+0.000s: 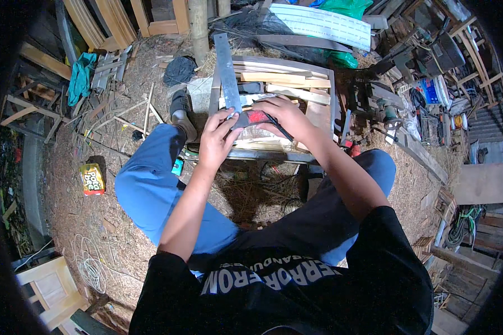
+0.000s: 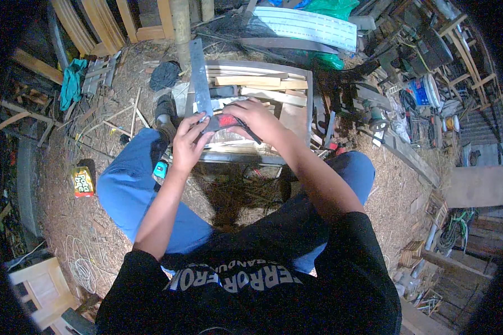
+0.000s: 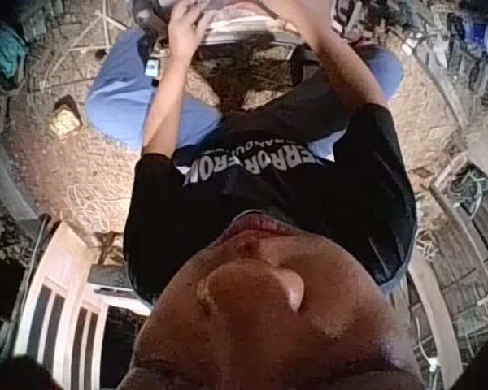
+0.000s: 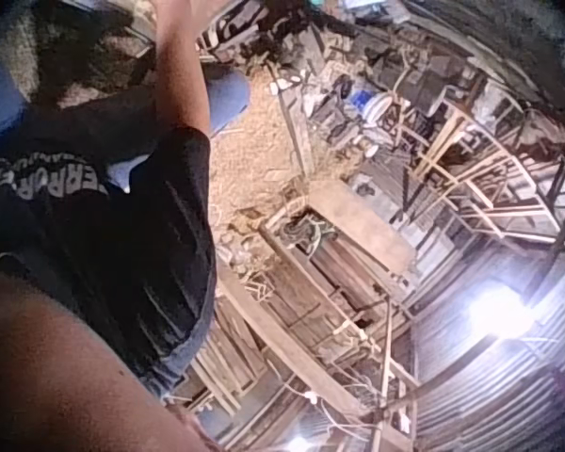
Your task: The person marks a wooden frame using a metal square and a pencil, then uses a red power drill to drive screws into the wood. The person is sitting on the ground in a cluttered workshop environment.
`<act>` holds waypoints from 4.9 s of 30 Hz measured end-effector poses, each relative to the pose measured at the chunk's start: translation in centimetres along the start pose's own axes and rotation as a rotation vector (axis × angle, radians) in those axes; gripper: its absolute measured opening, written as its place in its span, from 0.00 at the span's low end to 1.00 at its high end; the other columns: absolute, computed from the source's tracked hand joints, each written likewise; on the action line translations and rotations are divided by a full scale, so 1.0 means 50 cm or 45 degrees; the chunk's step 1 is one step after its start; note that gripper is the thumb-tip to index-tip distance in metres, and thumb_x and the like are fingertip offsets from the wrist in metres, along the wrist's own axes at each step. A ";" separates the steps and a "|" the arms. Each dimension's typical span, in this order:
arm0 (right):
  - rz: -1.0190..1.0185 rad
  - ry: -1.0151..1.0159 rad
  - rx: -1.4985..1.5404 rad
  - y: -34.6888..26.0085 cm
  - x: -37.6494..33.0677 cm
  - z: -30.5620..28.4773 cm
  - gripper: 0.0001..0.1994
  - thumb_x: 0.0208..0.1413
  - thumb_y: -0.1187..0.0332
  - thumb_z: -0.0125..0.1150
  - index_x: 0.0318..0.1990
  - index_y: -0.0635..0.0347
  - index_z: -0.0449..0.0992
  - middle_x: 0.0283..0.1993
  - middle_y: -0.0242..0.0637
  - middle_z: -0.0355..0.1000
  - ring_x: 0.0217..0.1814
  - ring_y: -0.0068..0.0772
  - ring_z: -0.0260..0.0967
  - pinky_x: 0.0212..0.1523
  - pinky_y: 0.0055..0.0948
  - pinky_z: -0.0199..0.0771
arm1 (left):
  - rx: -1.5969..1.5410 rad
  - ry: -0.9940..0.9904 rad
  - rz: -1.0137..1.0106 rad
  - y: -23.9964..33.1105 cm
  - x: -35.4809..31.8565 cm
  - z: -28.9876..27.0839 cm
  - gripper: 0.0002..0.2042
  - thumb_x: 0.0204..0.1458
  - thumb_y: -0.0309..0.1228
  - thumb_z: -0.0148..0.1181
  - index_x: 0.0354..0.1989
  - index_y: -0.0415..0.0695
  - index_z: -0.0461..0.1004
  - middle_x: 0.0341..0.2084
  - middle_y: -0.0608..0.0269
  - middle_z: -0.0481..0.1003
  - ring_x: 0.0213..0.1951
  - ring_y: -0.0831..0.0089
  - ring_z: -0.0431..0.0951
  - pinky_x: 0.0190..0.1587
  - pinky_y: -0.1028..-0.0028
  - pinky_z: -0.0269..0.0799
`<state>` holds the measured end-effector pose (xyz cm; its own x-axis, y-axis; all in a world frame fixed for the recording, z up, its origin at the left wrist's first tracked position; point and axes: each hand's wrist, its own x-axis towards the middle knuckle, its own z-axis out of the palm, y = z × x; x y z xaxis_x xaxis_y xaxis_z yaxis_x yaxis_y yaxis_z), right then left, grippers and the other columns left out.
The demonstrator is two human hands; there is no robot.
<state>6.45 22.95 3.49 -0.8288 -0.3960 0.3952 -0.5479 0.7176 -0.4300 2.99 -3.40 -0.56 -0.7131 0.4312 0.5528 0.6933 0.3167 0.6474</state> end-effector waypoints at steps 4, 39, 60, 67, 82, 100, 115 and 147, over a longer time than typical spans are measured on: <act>-0.032 0.027 -0.011 -0.001 0.001 0.000 0.21 0.56 0.59 0.77 0.56 0.53 0.80 0.55 0.37 0.82 0.59 0.47 0.78 0.62 0.44 0.72 | -0.002 0.007 -0.003 -0.005 -0.003 0.002 0.19 0.54 0.28 0.77 0.55 0.38 0.85 0.55 0.51 0.81 0.58 0.52 0.81 0.62 0.59 0.78; 0.007 -0.025 0.016 0.001 -0.001 0.001 0.21 0.57 0.61 0.75 0.56 0.55 0.79 0.56 0.41 0.80 0.61 0.51 0.77 0.65 0.47 0.71 | 0.048 -0.001 -0.007 0.001 -0.001 0.003 0.20 0.53 0.26 0.78 0.55 0.40 0.86 0.58 0.51 0.81 0.60 0.54 0.82 0.63 0.61 0.79; 0.189 0.160 0.284 -0.011 0.028 0.030 0.17 0.65 0.69 0.66 0.60 0.58 0.80 0.53 0.48 0.82 0.54 0.55 0.81 0.57 0.47 0.78 | 0.072 0.031 0.016 0.008 0.000 0.006 0.19 0.53 0.26 0.77 0.54 0.39 0.85 0.55 0.53 0.81 0.58 0.52 0.81 0.63 0.58 0.78; 0.529 0.269 0.995 -0.001 0.057 0.060 0.13 0.72 0.73 0.62 0.60 0.65 0.81 0.55 0.37 0.83 0.55 0.27 0.81 0.60 0.31 0.80 | 0.066 0.022 0.014 0.009 0.001 0.006 0.19 0.53 0.26 0.77 0.54 0.39 0.85 0.55 0.53 0.81 0.58 0.53 0.81 0.63 0.59 0.77; 0.562 0.327 0.541 -0.009 0.076 0.080 0.11 0.71 0.61 0.66 0.46 0.60 0.78 0.35 0.45 0.82 0.36 0.37 0.82 0.39 0.38 0.79 | 0.086 0.017 0.009 0.009 0.000 0.004 0.19 0.53 0.28 0.77 0.53 0.38 0.85 0.55 0.52 0.80 0.59 0.52 0.81 0.63 0.58 0.77; 0.504 0.253 0.413 -0.022 0.079 0.069 0.09 0.70 0.63 0.68 0.45 0.59 0.79 0.34 0.41 0.80 0.32 0.35 0.79 0.35 0.35 0.77 | 0.091 0.018 -0.001 0.011 0.000 0.006 0.18 0.53 0.26 0.76 0.53 0.38 0.85 0.56 0.52 0.80 0.59 0.51 0.80 0.63 0.58 0.77; 0.553 0.446 0.516 -0.023 0.080 0.087 0.08 0.70 0.66 0.67 0.48 0.60 0.78 0.37 0.41 0.81 0.38 0.34 0.81 0.40 0.35 0.79 | 0.092 0.007 -0.024 0.014 -0.001 0.006 0.19 0.52 0.26 0.77 0.54 0.38 0.85 0.57 0.52 0.80 0.59 0.51 0.80 0.64 0.57 0.77; 0.056 -0.027 -0.053 -0.005 0.010 -0.001 0.26 0.53 0.51 0.80 0.55 0.51 0.80 0.59 0.35 0.81 0.63 0.49 0.76 0.66 0.47 0.73 | 0.044 0.017 -0.004 0.009 -0.001 0.001 0.19 0.53 0.25 0.77 0.53 0.37 0.85 0.56 0.49 0.81 0.58 0.51 0.82 0.63 0.59 0.77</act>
<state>6.16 22.58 3.85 -0.8547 -0.3751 0.3589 -0.5058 0.7577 -0.4123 3.35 -3.24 -0.33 -0.7163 0.4192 0.5579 0.6942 0.3468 0.6308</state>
